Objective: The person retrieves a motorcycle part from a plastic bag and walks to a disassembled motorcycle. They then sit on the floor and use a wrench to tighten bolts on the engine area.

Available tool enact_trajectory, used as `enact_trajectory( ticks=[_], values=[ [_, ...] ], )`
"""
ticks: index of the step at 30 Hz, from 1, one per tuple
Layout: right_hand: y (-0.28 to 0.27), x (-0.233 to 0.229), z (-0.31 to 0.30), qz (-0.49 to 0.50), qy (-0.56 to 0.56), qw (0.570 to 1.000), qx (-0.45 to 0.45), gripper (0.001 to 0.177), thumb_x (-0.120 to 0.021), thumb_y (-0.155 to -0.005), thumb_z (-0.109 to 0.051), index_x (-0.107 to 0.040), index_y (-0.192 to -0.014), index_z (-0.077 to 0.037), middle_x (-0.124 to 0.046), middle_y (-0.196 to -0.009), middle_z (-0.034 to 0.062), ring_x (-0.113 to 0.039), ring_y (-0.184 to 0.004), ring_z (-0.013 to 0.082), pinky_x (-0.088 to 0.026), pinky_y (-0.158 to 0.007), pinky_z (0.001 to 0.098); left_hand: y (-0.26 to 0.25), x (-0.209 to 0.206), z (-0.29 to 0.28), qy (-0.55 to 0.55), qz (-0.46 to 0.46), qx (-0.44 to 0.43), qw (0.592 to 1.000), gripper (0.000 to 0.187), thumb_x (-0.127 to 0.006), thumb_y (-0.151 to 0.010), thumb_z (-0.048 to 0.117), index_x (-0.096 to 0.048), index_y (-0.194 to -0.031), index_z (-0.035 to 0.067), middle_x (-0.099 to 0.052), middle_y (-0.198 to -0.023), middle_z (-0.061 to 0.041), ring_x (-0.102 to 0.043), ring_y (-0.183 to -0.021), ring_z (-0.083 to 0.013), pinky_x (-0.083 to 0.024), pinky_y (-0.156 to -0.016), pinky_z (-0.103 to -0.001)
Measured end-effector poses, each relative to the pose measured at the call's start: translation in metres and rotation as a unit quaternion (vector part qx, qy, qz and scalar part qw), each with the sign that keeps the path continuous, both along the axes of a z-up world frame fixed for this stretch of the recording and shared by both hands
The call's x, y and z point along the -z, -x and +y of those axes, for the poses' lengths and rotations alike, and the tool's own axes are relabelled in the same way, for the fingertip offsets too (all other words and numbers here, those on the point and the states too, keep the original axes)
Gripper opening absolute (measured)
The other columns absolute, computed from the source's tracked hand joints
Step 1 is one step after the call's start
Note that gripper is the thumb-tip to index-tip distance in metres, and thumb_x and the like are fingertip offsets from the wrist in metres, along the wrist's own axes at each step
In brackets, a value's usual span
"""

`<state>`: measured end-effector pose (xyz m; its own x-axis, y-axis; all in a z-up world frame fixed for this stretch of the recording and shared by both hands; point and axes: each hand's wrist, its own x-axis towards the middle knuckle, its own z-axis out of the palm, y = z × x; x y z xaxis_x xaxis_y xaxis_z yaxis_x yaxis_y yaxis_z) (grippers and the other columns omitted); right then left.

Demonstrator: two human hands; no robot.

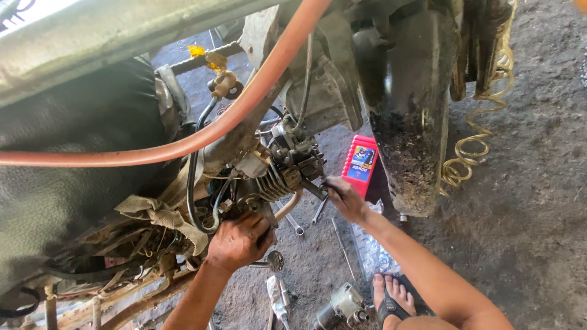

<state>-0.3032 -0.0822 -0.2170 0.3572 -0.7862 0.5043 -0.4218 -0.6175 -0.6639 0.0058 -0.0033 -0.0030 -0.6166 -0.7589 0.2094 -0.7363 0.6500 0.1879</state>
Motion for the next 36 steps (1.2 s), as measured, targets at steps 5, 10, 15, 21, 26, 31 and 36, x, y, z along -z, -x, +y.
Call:
enact_trajectory(
  ticks=[5, 10, 15, 21, 26, 31, 36],
  values=[
    [-0.009, -0.021, 0.014, -0.122, -0.098, 0.987, -0.024, 0.055, -0.048, -0.103, -0.042, -0.062, -0.125, 0.006, -0.067, -0.121, 0.0265, -0.064, -0.117, 0.0415, -0.05, -0.102, 0.0456, -0.005, 0.002, -0.001, 0.033, 0.034, 0.006, 0.999, 0.02, -0.076, -0.082, 0.026, -0.072, -0.095, 0.011, -0.069, -0.09, -0.008, -0.069, -0.078, -0.0311, -0.057, -0.066, -0.045],
    [-0.029, -0.03, 0.01, -0.049, 0.001, 0.999, -0.004, 0.061, -0.069, -0.09, -0.045, -0.058, -0.116, 0.008, -0.063, -0.104, 0.0259, -0.061, -0.097, 0.0442, -0.049, -0.084, 0.0497, -0.011, 0.009, -0.002, 0.016, 0.032, 0.006, 0.999, 0.021, -0.076, -0.082, 0.023, -0.073, -0.098, 0.009, -0.069, -0.091, -0.009, -0.069, -0.079, -0.0305, -0.058, -0.067, -0.044],
    [-0.065, -0.008, 0.016, -0.083, -0.071, 0.991, 0.076, 0.042, -0.076, -0.087, -0.042, -0.063, -0.088, -0.003, -0.063, -0.068, 0.011, -0.061, -0.059, 0.0265, -0.046, -0.054, 0.0406, -0.018, 0.016, -0.004, -0.031, 0.045, 0.014, 0.998, 0.022, -0.08, -0.082, 0.022, -0.072, -0.098, 0.008, -0.067, -0.087, -0.009, -0.068, -0.079, -0.0315, -0.056, -0.067, -0.044],
    [-0.094, 0.015, 0.036, -0.256, -0.213, 0.927, 0.173, 0.033, -0.066, -0.097, -0.031, -0.067, -0.081, -0.002, -0.042, -0.057, -0.0016, -0.036, -0.058, 0.0087, -0.029, -0.049, 0.0344, -0.02, 0.014, -0.004, -0.038, 0.056, 0.019, 0.998, 0.027, -0.08, -0.079, 0.021, -0.071, -0.099, 0.006, -0.066, -0.089, -0.011, -0.067, -0.08, -0.0329, -0.056, -0.068, -0.046],
    [-0.103, 0.021, 0.04, -0.298, -0.254, 0.901, 0.187, 0.046, -0.062, -0.102, -0.035, -0.056, -0.067, -0.005, -0.047, -0.058, -0.0048, -0.039, -0.056, 0.0073, -0.031, -0.049, 0.0314, -0.021, 0.011, 0.002, -0.039, 0.067, -0.013, 0.997, 0.029, -0.081, -0.079, 0.024, -0.072, -0.101, 0.009, -0.069, -0.094, -0.01, -0.068, -0.083, -0.0337, -0.058, -0.069, -0.046],
    [-0.119, 0.002, 0.045, -0.452, -0.35, 0.791, 0.221, 0.039, -0.065, -0.099, -0.037, -0.055, -0.071, -0.012, -0.047, -0.061, -0.0064, -0.039, -0.051, 0.0068, -0.028, -0.045, 0.0283, -0.019, 0.008, 0.005, -0.043, 0.042, -0.026, 0.998, 0.03, -0.08, -0.08, 0.026, -0.072, -0.102, 0.008, -0.069, -0.094, -0.012, -0.068, -0.08, -0.0355, -0.058, -0.065, -0.047],
    [-0.124, -0.036, 0.053, -0.586, -0.404, 0.664, 0.232, 0.041, -0.063, -0.098, -0.041, -0.046, -0.07, -0.017, -0.04, -0.057, -0.0069, -0.036, -0.046, 0.0078, -0.027, -0.041, 0.0273, -0.017, 0.004, 0.005, -0.003, 0.05, -0.015, 0.999, 0.022, -0.078, -0.085, 0.026, -0.069, -0.097, 0.009, -0.066, -0.087, -0.01, -0.068, -0.079, -0.0336, -0.058, -0.067, -0.047]
  ],
)
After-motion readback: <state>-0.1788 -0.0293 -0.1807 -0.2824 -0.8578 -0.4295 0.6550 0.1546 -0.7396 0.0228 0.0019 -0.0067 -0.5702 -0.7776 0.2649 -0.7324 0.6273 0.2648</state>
